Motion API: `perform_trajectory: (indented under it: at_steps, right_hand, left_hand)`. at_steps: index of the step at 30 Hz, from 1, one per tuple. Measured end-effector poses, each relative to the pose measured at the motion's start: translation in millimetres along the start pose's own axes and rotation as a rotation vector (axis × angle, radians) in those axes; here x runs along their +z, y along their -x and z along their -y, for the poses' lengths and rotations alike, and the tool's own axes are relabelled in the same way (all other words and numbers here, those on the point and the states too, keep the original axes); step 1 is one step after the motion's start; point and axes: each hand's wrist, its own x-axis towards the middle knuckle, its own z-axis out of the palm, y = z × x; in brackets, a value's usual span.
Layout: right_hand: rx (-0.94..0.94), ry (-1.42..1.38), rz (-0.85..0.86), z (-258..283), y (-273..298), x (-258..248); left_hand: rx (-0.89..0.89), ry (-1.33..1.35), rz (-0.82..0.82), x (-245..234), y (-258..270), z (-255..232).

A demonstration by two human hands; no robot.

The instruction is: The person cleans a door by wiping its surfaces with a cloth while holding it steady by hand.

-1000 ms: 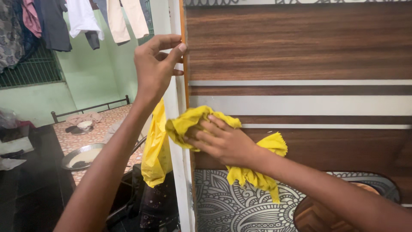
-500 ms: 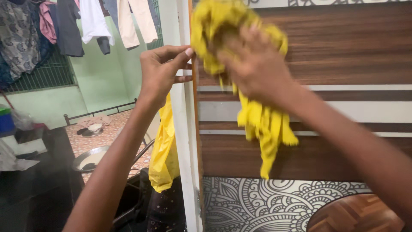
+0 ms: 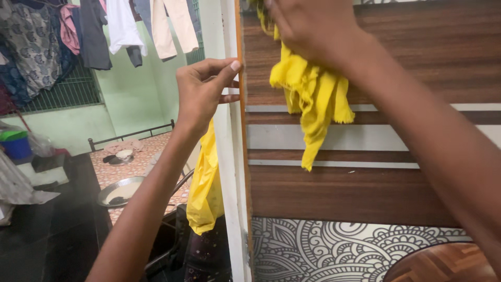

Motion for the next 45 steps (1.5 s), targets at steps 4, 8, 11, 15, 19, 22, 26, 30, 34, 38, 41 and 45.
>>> perform_trajectory:
  at_steps: [4,8,11,15,19,22,26,30,34,38,41,45]
  right_hand:
    - [0.053,-0.123,0.020,25.8,14.0,-20.4]
    - [-0.073,-0.031,-0.142,46.0,39.6,-8.1]
    - [-0.059,-0.048,-0.035,63.8,60.5,3.6]
    - [-0.053,-0.121,-0.023,94.0,90.2,7.5]
    - [-0.054,-0.172,0.011,113.3,110.9,6.6]
    - [-0.060,-0.147,0.045,126.5,125.9,7.6]
    - [-0.080,-0.215,0.038,143.6,144.7,11.5]
    - [-0.099,-0.299,0.082,163.1,171.9,17.1]
    - [-0.152,-0.205,0.193,184.8,208.4,24.0]
    - [-0.252,-0.268,0.185,197.1,234.3,25.6]
    - [-0.290,-0.294,0.144,190.9,232.9,22.0]
    - [-0.227,-0.421,0.198,168.5,198.6,16.3]
  left_hand:
    - [-0.008,-0.001,0.005,-1.0,-1.5,1.5]
    - [-0.024,0.008,-0.017,-0.1,1.8,10.3]
    - [-0.028,0.008,-0.018,-2.0,-0.3,17.0]
    - [-0.042,0.015,0.016,-7.2,-0.8,22.4]
    - [-0.014,-0.017,0.032,-10.4,8.4,17.2]
    - [0.000,-0.027,0.074,-9.7,16.9,9.6]
    - [-0.008,-0.101,-0.005,-1.6,17.4,2.5]
    - [0.038,-0.075,-0.074,8.3,13.1,2.5]
    - [0.112,-0.122,-0.127,16.4,12.6,3.3]
    - [0.150,-0.174,-0.201,21.9,10.9,5.7]
    - [0.161,-0.187,-0.177,17.6,11.3,5.1]
    - [0.123,-0.231,-0.116,9.1,5.2,1.0]
